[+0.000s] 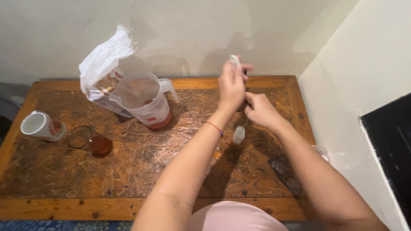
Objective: The person sorts a phone, a charging cable, a power adapter, and plastic bags containing small objects by moving them between two tables.
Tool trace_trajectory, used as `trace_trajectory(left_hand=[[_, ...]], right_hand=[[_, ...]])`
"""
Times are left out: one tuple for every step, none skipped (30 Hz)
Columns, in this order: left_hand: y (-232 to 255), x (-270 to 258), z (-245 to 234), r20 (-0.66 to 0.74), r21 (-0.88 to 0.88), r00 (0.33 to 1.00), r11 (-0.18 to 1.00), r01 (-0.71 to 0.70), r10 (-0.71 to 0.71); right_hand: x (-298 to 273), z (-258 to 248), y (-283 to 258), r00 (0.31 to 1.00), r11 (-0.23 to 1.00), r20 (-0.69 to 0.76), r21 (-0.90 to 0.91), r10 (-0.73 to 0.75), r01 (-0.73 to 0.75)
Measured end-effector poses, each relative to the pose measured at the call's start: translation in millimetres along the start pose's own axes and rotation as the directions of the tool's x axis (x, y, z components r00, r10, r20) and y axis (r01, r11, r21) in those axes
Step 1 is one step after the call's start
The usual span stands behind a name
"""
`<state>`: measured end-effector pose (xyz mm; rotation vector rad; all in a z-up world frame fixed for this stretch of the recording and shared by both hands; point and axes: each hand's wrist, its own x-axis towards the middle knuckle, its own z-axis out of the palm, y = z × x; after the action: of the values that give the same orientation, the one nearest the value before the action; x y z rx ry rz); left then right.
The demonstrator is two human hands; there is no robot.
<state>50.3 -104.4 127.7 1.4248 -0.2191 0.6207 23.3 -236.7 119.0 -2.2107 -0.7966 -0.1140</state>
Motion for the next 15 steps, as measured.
trace_trajectory(left_hand=[[1, -6, -5, 0.068, 0.155, 0.993, 0.982, -0.107, 0.098], [1, -14, -13, 0.149, 0.297, 0.972, 0.929, -0.221, 0.183], [2, -20, -18, 0.243, 0.416, 0.937, 0.846, -0.334, 0.250], [3, -20, -25, 0.321, 0.455, 0.914, 0.806, -0.377, 0.247], [3, -20, -33, 0.396, 0.484, 0.887, 0.767, -0.421, 0.237], [4, -20, -41, 0.469, 0.507, 0.855, 0.724, -0.467, 0.222], [5, -20, -47, 0.496, 0.529, 0.855, 0.727, -0.437, 0.152], [7, -20, -53, 0.520, 0.552, 0.850, 0.727, -0.408, 0.082], [8, -18, -56, 0.538, 0.571, 0.843, 0.727, -0.380, 0.018], [9, -17, -60, 0.567, 0.576, 0.820, 0.750, -0.325, -0.081], [11, -14, -66, 0.592, 0.586, 0.786, 0.765, -0.269, -0.177], [11, -12, -66, 0.614, 0.597, 0.742, 0.773, -0.214, -0.269], [12, -10, -67, 0.649, 0.515, 0.720, 0.838, -0.178, -0.246], [12, -9, -66, 0.682, 0.428, 0.698, 0.893, -0.138, -0.219], [14, -8, -68, 0.710, 0.341, 0.678, 0.935, -0.093, -0.191]], right_hand=[[2, -3, -7, 0.994, 0.993, 0.016, -0.037, 0.109, -0.109], [2, -8, -13, 0.975, 0.974, 0.029, -0.075, 0.218, -0.216], [1, -13, -17, 0.943, 0.939, 0.037, -0.116, 0.330, -0.324], [2, -16, -20, 0.927, 0.929, 0.063, -0.025, 0.370, -0.369], [1, -21, -20, 0.908, 0.907, 0.092, 0.063, 0.410, -0.416], [0, -24, -19, 0.887, 0.875, 0.124, 0.148, 0.445, -0.460], [0, -26, -16, 0.899, 0.851, 0.124, 0.291, 0.421, -0.438], [1, -25, -13, 0.911, 0.808, 0.119, 0.426, 0.396, -0.407], [0, -29, -8, 0.923, 0.754, 0.109, 0.546, 0.370, -0.366], [-3, -30, -4, 0.924, 0.769, 0.109, 0.525, 0.366, -0.366], [-7, -28, -1, 0.927, 0.784, 0.111, 0.504, 0.358, -0.363], [-9, -28, 3, 0.930, 0.799, 0.112, 0.482, 0.351, -0.360], [-8, -28, 7, 0.951, 0.798, 0.118, 0.519, 0.287, -0.306], [-8, -29, 12, 0.967, 0.792, 0.120, 0.556, 0.222, -0.251], [-7, -28, 18, 0.980, 0.779, 0.122, 0.595, 0.155, -0.197]])
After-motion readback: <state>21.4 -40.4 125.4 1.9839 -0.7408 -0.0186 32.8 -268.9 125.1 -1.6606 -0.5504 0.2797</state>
